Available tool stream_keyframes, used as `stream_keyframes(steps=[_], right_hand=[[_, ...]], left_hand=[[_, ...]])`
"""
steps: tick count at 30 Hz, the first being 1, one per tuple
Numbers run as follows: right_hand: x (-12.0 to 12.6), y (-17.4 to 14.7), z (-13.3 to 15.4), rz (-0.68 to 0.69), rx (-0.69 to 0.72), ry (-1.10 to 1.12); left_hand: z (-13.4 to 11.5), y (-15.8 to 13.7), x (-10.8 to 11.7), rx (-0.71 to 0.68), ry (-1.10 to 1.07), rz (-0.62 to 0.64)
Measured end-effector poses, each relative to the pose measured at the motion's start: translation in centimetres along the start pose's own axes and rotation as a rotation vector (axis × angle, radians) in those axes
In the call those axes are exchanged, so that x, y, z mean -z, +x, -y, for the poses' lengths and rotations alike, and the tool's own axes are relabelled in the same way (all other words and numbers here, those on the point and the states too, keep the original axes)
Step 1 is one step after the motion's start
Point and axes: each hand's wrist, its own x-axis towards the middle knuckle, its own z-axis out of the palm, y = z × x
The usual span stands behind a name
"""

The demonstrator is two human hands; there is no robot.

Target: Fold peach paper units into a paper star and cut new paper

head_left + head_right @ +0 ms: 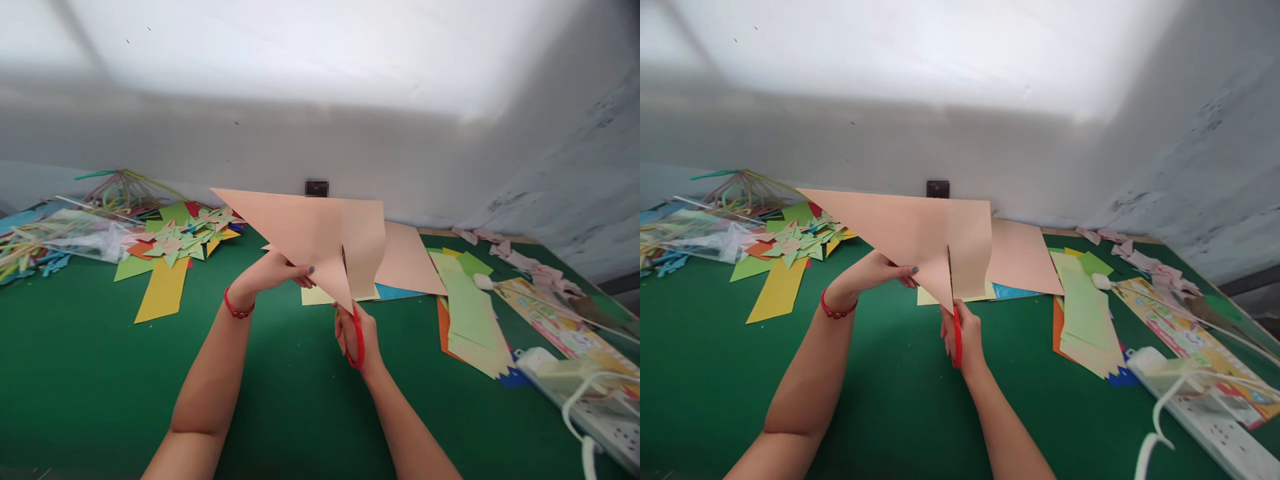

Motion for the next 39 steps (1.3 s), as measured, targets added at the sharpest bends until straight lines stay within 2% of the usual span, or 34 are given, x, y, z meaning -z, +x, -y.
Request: stream_keyframes(steps=[5, 11, 18, 29, 35, 39], right_hand=[[0.1, 0.2, 0.0, -0.026, 0.015, -0.02], [0.2, 1.4, -1.1, 0.088, 0.016, 0.158], [0.1, 1.8, -1.7, 0.113, -0.003, 0.175], [0.2, 2.1, -2.9, 0.186, 0.046, 0.165], [0.3, 1.8, -1.6, 0.146, 0.008, 0.194], [0.5, 1.4, -0.9, 0.09, 0.01, 0.128]], left_hand=[[-0.2, -0.1, 0.0, -0.001, 0.011, -0.011], [0.1, -0.2, 0.5, -0.028, 0.018, -0.043], [0.0, -0.3, 0.4, -0.028, 0.035, -0.052], [-0.4, -0.3, -0.2, -0.015, 0.034, 0.036], [-0.2, -0.1, -0.1, 0.003, -0.001, 0.066], [-0.1, 0.1, 0.0, -0.002, -0.026, 0.076]])
